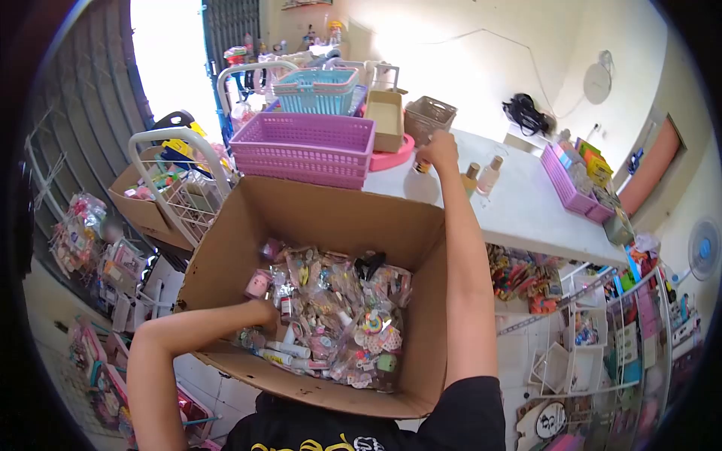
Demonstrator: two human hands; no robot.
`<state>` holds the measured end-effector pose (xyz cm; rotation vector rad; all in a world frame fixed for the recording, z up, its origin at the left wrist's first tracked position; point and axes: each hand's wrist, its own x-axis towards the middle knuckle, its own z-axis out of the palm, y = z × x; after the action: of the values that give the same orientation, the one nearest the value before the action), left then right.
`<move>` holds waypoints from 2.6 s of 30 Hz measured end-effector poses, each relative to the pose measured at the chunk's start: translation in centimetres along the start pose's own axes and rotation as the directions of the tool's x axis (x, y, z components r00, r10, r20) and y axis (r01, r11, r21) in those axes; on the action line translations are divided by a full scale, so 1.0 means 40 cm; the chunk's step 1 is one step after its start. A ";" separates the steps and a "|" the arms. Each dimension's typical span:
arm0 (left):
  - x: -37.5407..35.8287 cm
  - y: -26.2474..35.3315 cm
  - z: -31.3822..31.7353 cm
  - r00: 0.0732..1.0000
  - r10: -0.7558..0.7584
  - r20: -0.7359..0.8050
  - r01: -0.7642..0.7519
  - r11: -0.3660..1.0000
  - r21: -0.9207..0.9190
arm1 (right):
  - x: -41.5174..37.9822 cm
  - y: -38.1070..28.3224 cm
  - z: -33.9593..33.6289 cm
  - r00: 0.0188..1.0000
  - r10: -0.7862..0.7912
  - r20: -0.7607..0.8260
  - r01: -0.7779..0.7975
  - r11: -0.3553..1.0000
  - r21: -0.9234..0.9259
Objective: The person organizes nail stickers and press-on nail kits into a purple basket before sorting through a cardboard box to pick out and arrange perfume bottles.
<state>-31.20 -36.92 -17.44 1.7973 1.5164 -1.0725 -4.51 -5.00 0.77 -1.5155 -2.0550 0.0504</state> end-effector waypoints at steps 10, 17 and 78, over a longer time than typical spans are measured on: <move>0.022 -0.014 0.036 0.910 -0.331 -0.250 0.217 0.893 -0.394 | -0.021 0.009 -0.008 0.999 0.045 0.023 -0.045 0.999 0.023; -0.028 -0.006 0.049 0.900 -0.239 -0.363 0.082 0.913 -0.399 | -0.142 -0.128 -0.146 0.961 -0.244 -0.127 0.244 0.970 -0.019; -0.066 -0.115 -0.001 0.919 -0.102 -0.381 -0.022 0.951 -0.308 | -0.349 -0.162 -0.212 0.893 -0.323 0.313 0.171 0.888 0.428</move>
<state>-35.78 -37.32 -14.83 1.8319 1.8433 -0.4646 -3.52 -22.19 4.19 -1.0381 -2.3459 0.6605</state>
